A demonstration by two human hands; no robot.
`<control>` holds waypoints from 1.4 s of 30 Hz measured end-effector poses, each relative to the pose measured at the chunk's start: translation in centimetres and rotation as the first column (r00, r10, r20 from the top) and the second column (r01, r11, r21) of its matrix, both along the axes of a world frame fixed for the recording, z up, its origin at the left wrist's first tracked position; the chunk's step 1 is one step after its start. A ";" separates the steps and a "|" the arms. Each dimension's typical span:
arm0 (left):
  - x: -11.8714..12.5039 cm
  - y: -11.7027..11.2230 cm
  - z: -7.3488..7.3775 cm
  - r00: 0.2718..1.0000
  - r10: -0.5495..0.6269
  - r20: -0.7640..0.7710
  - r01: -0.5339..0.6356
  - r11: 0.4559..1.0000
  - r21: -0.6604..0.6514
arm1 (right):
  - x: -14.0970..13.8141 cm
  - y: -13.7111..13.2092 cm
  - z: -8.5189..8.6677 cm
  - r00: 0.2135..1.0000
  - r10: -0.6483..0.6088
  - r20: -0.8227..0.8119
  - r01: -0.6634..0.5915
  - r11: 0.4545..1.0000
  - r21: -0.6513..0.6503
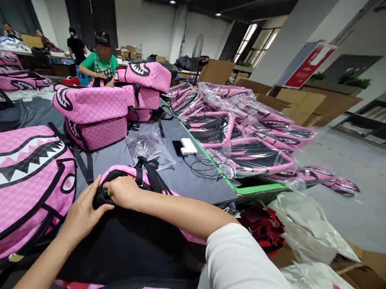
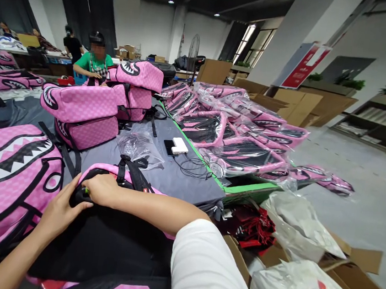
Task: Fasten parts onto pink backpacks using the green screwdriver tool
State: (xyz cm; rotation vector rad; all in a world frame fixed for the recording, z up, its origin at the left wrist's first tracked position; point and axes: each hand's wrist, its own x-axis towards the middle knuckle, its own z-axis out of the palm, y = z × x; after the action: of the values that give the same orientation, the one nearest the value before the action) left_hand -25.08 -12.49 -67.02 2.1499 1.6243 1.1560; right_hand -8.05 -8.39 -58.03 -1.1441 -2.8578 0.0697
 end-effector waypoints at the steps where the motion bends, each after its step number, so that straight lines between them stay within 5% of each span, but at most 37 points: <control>1: 0.0 0.0 0.0 1.000 -0.002 0.002 0.002 1.000 0.001 | 0.1 -0.2 0.0 1.000 -0.013 -0.007 0.013 1.000 -0.004; 7: -0.4 -0.1 -0.3 1.000 -0.016 -0.014 0.016 1.000 -0.002 | 0.7 -1.3 0.0 0.998 0.054 0.041 -0.059 0.990 0.127; 15: -0.1 0.2 -0.4 0.999 0.039 -0.010 -0.039 0.998 0.054 | -0.5 -0.2 -0.6 0.977 -0.096 -0.192 0.082 0.993 -0.079; 17: -0.3 0.2 -0.2 0.999 0.038 -0.013 -0.037 0.998 0.050 | -0.2 -0.1 0.2 0.993 -0.026 -0.116 0.023 0.999 -0.026; 21: -0.8 0.1 0.4 0.999 0.038 0.010 -0.038 0.999 0.005 | 3.6 -0.6 1.9 0.939 0.265 0.218 -0.298 0.945 0.134; 23: -0.6 -0.1 0.8 0.997 0.078 0.026 -0.076 0.996 -0.047 | 6.6 -1.1 2.2 0.895 0.269 0.355 -0.331 0.935 0.126; 26: 0.2 -0.2 1.3 0.992 0.117 0.056 -0.110 0.987 -0.117 | 10.4 -1.7 1.7 0.867 0.151 0.475 -0.214 0.974 0.081; 30: 0.4 -0.1 1.6 0.981 0.109 0.159 -0.083 0.983 -0.162 | 12.0 -2.4 0.9 0.878 0.043 0.477 -0.114 0.986 0.122; 33: -0.8 -0.3 1.6 0.977 0.059 0.205 0.011 0.947 -0.322 | 12.1 -4.1 0.9 0.944 -0.086 0.318 0.037 0.987 0.158; 35: -1.3 -1.0 2.0 0.963 0.004 0.270 0.126 0.877 -0.463 | 12.7 -6.0 1.1 0.969 -0.212 0.130 0.209 0.977 0.032; 37: -0.8 -2.3 3.2 0.948 -0.013 0.319 0.182 0.843 -0.506 | 13.8 -8.3 0.9 0.947 -0.319 0.046 0.314 0.880 -0.356; 39: 0.8 -4.1 5.4 0.965 -0.023 0.261 0.144 0.878 -0.457 | 15.3 -10.6 0.5 0.925 -0.365 0.105 0.323 0.611 -0.722; 40: 1.8 -5.2 6.9 0.979 -0.048 0.197 0.127 0.904 -0.409 | 16.2 -11.7 0.2 0.915 -0.382 0.132 0.326 0.504 -0.800; 42: 4.0 -7.2 10.7 0.988 -0.133 0.078 0.150 0.944 -0.293 | 18.1 -13.7 -0.1 0.866 -0.493 0.090 0.359 0.487 -0.796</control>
State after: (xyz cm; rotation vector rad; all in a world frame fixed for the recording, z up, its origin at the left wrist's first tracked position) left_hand -21.08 -19.71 -56.36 1.9840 1.4833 0.8593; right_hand 10.04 -22.13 -58.15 -1.8358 -2.2645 1.4706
